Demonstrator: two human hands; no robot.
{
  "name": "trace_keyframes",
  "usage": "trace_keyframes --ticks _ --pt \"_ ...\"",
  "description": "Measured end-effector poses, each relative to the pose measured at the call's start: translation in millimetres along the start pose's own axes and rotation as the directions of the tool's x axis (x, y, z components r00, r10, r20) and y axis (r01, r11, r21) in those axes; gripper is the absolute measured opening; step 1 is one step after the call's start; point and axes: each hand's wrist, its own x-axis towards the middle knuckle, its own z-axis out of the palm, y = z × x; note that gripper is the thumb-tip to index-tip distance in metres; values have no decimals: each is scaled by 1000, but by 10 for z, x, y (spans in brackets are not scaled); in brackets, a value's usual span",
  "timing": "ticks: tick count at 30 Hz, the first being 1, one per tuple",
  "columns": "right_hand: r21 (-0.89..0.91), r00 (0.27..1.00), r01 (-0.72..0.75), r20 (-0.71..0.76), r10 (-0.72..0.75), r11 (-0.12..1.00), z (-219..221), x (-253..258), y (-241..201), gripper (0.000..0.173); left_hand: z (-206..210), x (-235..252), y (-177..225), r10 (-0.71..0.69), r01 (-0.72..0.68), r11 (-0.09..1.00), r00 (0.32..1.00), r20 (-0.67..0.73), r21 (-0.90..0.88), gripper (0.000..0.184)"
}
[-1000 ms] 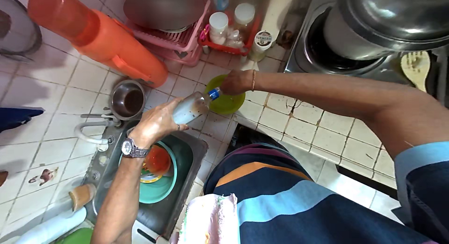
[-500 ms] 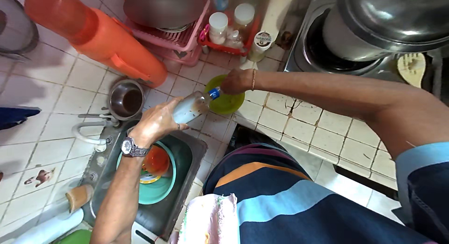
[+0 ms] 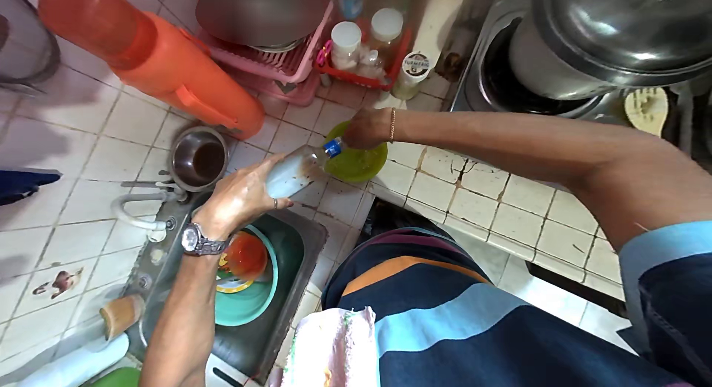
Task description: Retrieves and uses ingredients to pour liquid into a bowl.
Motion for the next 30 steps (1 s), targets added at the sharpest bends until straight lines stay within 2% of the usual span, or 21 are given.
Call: trace_keyframes --ticks 7,17,30 --pt "-13 996 73 -48 -73 997 -65 73 -51 21 -35 -96 -65 -56 56 998 998 12 -11 90" --pt "54 998 60 -39 -58 997 0 152 -13 24 -79 -80 -53 -41 41 999 999 8 31 89" --pt "43 999 42 -27 -41 998 11 130 16 27 -40 -39 -54 -39 39 999 999 17 12 90"
